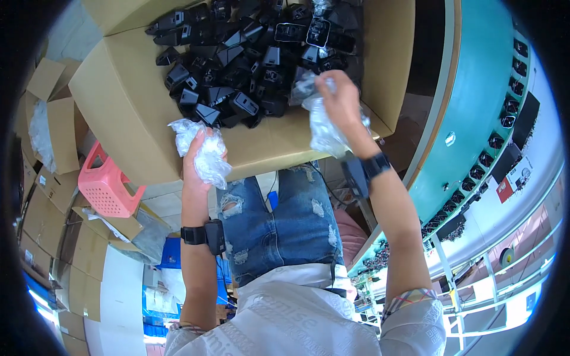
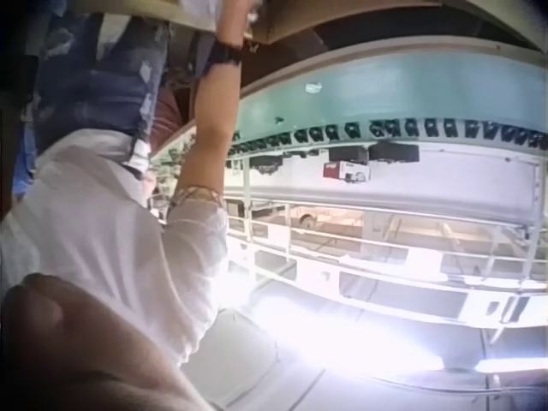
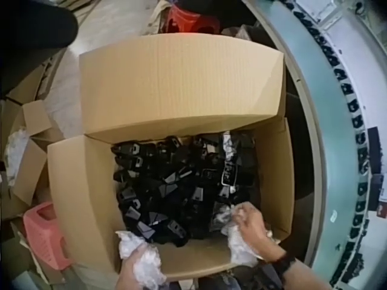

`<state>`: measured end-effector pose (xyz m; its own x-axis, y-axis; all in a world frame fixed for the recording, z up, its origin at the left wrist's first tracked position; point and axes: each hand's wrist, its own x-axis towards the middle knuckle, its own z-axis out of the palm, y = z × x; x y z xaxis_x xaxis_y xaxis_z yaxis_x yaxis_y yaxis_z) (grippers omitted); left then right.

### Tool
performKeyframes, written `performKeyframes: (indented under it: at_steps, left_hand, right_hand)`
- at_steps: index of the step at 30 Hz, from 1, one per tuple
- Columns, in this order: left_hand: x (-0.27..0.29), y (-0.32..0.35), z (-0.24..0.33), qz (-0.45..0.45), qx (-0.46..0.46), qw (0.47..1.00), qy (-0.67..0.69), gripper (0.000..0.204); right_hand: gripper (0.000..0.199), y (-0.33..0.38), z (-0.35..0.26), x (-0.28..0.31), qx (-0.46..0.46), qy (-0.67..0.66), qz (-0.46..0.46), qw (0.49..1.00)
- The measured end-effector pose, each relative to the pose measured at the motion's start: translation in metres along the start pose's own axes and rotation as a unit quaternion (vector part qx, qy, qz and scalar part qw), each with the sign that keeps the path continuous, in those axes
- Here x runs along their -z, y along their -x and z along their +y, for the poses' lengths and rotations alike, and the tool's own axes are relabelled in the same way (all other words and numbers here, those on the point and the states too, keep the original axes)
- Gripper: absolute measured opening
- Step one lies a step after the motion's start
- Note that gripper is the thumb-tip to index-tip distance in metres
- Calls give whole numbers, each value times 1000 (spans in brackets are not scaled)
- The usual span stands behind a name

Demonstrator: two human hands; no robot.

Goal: The person removes black plastic components from their individual plastic bags and places the parts back into the box. They then collect the empty plastic bags and put them into a separate cardboard box.

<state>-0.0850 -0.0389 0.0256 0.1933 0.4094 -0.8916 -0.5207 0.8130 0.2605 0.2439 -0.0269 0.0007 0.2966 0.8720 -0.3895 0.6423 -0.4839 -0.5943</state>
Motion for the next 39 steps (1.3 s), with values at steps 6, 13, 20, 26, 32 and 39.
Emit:
performKeyframes:
  at_steps: [6, 13, 20, 26, 32, 39]
  left_hand:
    - [-30, -7, -15, -92, 60, 994, 10, 27]
    - [-53, -17, -51, -54, 95, 992, 61, 56]
    - [-72, -28, -13, -50, -47, 998, -1, 41]
    - [-109, -28, 2, -20, 9, 998, 52, 34]
    - [-83, -33, -25, -160, -73, 980, 96, 38]
    - [-67, -26, 9, 3, 14, 998, 67, 34]
  right_hand:
    - [16, 37, -81, 21, -79, -312, -68, 944]
    - [13, 32, -134, -56, 22, -280, 80, 956]
    - [17, 13, -130, -93, 165, -121, 95, 974]
    - [22, 37, -120, -71, 149, -28, 52, 987]
    - [25, 29, -114, -73, 40, -458, -141, 877]
    - [28, 20, -20, -10, -81, -337, -102, 932]
